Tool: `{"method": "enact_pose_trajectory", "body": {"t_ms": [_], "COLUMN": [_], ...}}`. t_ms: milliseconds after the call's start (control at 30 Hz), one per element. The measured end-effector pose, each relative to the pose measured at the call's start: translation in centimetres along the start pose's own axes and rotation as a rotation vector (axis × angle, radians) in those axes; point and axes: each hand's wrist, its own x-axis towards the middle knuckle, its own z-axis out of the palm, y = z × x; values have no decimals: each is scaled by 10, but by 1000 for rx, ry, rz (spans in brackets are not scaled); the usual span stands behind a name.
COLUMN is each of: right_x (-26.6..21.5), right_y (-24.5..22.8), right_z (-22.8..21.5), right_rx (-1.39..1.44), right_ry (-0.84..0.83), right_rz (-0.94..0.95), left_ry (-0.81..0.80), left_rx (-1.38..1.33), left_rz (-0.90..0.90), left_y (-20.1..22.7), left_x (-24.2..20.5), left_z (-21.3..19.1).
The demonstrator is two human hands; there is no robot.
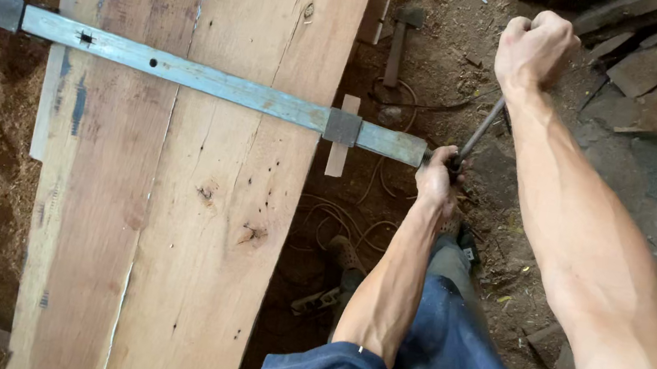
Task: The person tightens a metal clamp on a wooden plank using a wrench, then uses a hammer to drive a nail into the plank. The person continues to adjust the clamp and hammer the nail.
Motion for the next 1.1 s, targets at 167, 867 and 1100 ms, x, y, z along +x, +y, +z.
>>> {"method": "enact_pose_trajectory", "body": {"t_ms": [167, 867, 1100], "right_x": [1, 5, -89], "right_y": [0, 22, 8], "right_z": [5, -58, -58], "right_rx": [12, 417, 292], "right_ry": [-104, -837, -974], "right_rz": [33, -104, -321], "left_ry": [14, 478, 472], "left_rx": [-47, 371, 602], "left_rz": [46, 386, 485], "left_y": [4, -55, -40], "left_x": [-6, -27, -51], "left_z": [1, 20, -35]}}
